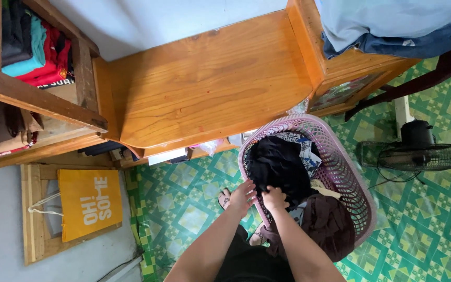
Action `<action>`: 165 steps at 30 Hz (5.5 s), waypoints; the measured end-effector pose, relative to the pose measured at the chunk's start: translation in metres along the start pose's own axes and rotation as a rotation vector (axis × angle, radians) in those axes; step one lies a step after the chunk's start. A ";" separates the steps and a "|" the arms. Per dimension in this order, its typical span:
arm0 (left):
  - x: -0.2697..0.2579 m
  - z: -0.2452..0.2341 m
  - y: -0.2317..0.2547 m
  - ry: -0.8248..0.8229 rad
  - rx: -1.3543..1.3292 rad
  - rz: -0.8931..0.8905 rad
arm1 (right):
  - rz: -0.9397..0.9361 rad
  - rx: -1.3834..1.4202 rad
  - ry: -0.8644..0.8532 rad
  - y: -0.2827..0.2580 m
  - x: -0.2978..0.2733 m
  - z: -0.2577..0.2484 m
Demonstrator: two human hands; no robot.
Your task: Folding a pair of denim jeans and organizing them into a wooden storage shelf.
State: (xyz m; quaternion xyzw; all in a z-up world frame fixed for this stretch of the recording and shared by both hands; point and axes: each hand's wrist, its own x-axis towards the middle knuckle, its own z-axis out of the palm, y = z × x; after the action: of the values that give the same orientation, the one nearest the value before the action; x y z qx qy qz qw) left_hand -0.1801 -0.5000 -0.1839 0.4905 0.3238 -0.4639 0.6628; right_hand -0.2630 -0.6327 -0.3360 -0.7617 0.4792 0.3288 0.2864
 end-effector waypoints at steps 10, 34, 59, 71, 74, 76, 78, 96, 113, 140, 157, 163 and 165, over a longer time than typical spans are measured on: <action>-0.013 0.034 0.032 0.031 0.134 -0.142 | -0.538 1.183 -0.031 -0.052 -0.128 -0.127; -0.147 0.071 0.175 -0.388 -0.161 0.372 | -0.042 2.192 -0.592 -0.063 -0.238 -0.217; -0.016 -0.104 0.443 0.410 1.219 0.739 | -0.320 1.506 -0.517 -0.354 -0.096 -0.126; 0.035 -0.111 0.409 0.232 1.500 0.481 | -0.223 1.128 0.293 -0.362 -0.026 -0.180; 0.008 -0.076 0.413 0.187 1.481 0.475 | -0.143 1.177 0.293 -0.358 -0.011 -0.199; -0.002 -0.065 0.397 0.145 1.463 0.464 | -0.070 1.252 0.170 -0.347 -0.010 -0.195; 0.008 -0.055 0.392 0.041 1.328 0.500 | -0.015 1.259 0.024 -0.355 -0.002 -0.199; -0.076 0.007 0.436 0.089 0.465 0.593 | -1.500 0.776 -0.034 -0.389 -0.179 -0.228; -0.111 -0.036 0.449 0.254 1.112 0.866 | -0.663 0.109 0.326 -0.382 -0.057 -0.234; -0.132 -0.022 0.517 0.624 1.219 1.386 | -0.891 -0.013 0.825 -0.408 -0.215 -0.379; -0.087 -0.105 0.532 0.955 1.088 1.198 | -0.628 0.335 0.969 -0.362 -0.129 -0.401; -0.109 -0.081 0.532 0.638 0.914 1.014 | -0.573 1.229 0.371 -0.379 -0.147 -0.402; -0.120 -0.081 0.537 0.582 0.883 1.047 | -0.793 1.068 0.473 -0.380 -0.165 -0.406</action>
State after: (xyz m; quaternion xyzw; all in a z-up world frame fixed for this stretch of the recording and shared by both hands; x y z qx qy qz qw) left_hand 0.2797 -0.3401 0.0853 0.9045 -0.0064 -0.0258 0.4257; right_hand 0.1245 -0.7054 0.0893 -0.6851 0.3105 -0.2549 0.6076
